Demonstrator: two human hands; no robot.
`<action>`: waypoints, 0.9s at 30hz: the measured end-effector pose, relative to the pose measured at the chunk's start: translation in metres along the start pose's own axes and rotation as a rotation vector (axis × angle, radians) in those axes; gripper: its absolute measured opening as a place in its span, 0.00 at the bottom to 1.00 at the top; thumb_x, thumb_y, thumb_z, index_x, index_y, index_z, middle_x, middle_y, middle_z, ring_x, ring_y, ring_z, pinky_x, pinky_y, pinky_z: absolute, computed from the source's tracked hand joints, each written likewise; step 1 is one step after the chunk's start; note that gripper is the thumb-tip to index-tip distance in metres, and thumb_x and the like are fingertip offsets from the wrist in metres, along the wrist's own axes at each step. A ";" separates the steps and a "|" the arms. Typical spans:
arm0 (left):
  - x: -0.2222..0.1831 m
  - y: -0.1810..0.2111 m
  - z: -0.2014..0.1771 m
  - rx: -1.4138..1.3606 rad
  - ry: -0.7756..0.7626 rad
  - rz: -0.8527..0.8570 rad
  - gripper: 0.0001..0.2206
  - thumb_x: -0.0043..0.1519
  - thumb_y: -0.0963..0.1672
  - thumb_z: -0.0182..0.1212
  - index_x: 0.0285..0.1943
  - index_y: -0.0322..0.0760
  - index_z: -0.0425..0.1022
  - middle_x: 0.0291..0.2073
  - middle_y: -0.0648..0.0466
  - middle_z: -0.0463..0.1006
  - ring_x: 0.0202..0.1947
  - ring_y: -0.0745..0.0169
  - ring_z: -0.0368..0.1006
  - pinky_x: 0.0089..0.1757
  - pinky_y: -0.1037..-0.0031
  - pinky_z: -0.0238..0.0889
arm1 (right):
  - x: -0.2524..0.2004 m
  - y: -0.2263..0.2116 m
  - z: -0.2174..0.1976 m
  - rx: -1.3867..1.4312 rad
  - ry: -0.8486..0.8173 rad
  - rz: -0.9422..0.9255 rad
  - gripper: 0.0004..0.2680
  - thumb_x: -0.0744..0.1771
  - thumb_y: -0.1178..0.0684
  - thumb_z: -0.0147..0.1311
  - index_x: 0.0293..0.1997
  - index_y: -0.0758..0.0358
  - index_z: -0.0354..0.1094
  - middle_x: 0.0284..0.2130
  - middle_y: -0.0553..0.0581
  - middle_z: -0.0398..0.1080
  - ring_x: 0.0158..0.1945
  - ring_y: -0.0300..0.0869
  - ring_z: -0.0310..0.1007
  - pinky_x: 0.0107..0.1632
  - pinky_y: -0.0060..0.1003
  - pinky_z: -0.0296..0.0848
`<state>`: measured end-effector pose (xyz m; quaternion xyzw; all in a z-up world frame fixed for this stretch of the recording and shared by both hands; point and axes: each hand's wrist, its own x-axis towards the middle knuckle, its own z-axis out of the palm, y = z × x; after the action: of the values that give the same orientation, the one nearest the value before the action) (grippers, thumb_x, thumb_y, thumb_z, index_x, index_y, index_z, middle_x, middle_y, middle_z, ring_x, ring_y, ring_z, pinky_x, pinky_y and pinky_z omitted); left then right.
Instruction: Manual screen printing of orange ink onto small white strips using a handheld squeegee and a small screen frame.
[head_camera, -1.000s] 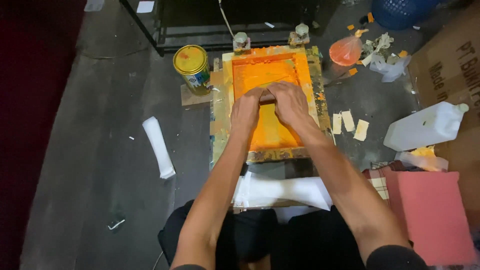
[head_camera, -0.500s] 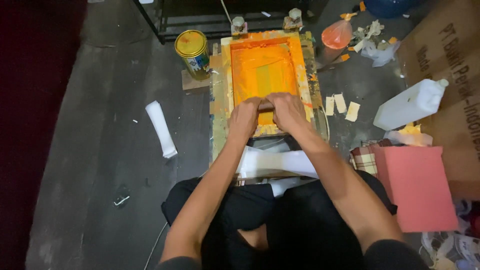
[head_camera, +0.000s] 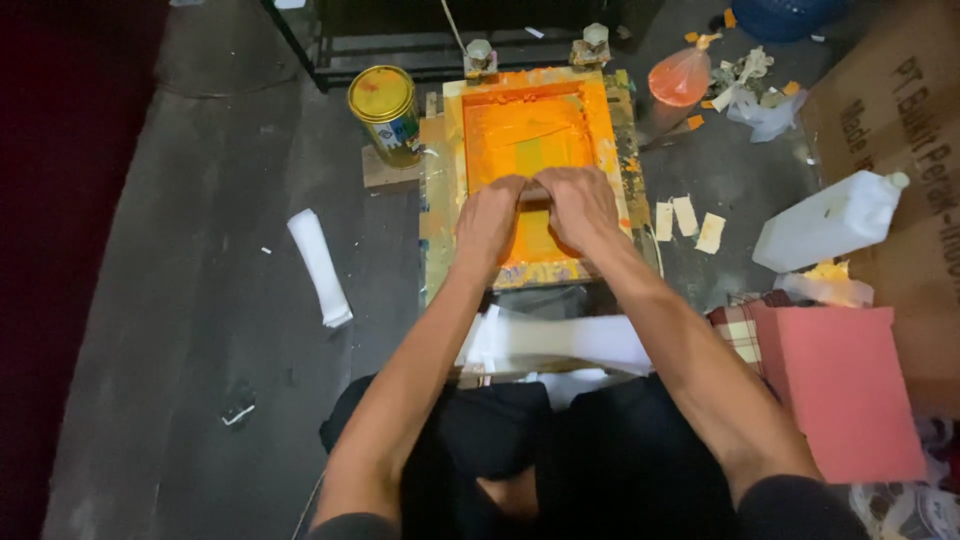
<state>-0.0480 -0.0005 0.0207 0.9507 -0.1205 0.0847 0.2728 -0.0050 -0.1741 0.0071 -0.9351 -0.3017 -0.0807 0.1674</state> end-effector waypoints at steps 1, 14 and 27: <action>0.005 0.000 0.001 -0.003 -0.004 -0.002 0.09 0.63 0.36 0.55 0.46 0.41 0.75 0.35 0.47 0.80 0.40 0.39 0.81 0.41 0.55 0.74 | 0.005 0.003 0.003 0.001 -0.005 0.002 0.09 0.59 0.67 0.57 0.36 0.58 0.68 0.29 0.54 0.71 0.39 0.54 0.75 0.47 0.47 0.71; 0.038 0.017 -0.020 -0.061 -0.012 -0.157 0.16 0.62 0.33 0.56 0.59 0.29 0.72 0.49 0.39 0.78 0.53 0.38 0.75 0.55 0.52 0.66 | 0.046 0.009 -0.004 0.020 0.119 -0.051 0.09 0.61 0.69 0.52 0.37 0.59 0.69 0.29 0.53 0.70 0.40 0.52 0.74 0.45 0.44 0.70; 0.005 -0.003 0.017 -0.001 0.012 -0.104 0.14 0.64 0.35 0.58 0.57 0.38 0.74 0.39 0.48 0.79 0.42 0.47 0.80 0.44 0.62 0.72 | 0.010 -0.001 0.011 0.034 0.106 -0.051 0.10 0.59 0.71 0.52 0.28 0.56 0.60 0.21 0.50 0.61 0.29 0.47 0.66 0.30 0.39 0.63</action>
<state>-0.0411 -0.0080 0.0065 0.9551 -0.0691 0.0761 0.2780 0.0029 -0.1645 -0.0002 -0.9185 -0.3177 -0.1292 0.1969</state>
